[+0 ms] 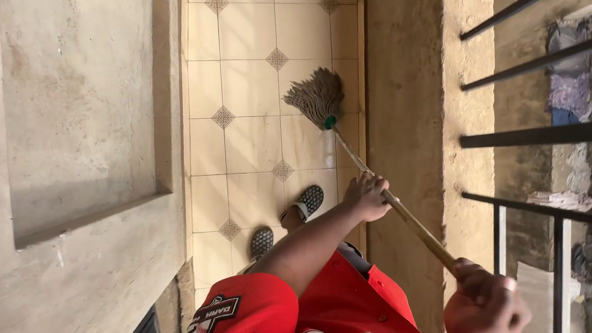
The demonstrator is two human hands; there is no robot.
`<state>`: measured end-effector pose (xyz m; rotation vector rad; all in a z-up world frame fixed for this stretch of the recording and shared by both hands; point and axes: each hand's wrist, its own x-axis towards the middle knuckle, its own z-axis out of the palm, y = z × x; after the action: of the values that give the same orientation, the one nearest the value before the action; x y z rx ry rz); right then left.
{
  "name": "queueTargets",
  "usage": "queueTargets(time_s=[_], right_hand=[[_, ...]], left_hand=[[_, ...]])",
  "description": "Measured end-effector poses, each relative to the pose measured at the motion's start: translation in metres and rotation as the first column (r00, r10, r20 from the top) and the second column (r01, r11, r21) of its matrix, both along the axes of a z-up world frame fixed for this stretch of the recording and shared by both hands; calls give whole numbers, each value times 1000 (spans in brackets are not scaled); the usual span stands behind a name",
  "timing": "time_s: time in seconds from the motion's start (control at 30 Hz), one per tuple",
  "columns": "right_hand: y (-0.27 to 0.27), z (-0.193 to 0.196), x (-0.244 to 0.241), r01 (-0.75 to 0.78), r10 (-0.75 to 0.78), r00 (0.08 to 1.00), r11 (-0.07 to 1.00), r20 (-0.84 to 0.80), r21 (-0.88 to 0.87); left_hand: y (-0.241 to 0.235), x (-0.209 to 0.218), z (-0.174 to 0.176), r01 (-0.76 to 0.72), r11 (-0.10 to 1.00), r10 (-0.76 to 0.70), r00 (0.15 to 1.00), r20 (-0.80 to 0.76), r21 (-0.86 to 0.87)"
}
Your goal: Mopping a tiled floor on a balcony using a mop and a bucket of soapy water
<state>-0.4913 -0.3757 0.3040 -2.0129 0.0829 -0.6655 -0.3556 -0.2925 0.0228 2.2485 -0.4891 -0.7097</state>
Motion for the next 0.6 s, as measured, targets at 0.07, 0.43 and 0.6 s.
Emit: queueTargets(time_s=[0.07, 0.43, 0.6], right_hand=[[0, 4, -25, 410, -348, 910, 834, -224, 369], [83, -59, -89, 344, -254, 937, 567, -238, 749], [114, -104, -115, 137, -134, 989, 634, -66, 761]], left_hand=[[0, -22, -1, 72, 995, -74, 997, 28, 69], [168, -87, -24, 47, 982, -49, 999, 6, 185], [230, -129, -96, -5, 957, 19, 999, -44, 290]])
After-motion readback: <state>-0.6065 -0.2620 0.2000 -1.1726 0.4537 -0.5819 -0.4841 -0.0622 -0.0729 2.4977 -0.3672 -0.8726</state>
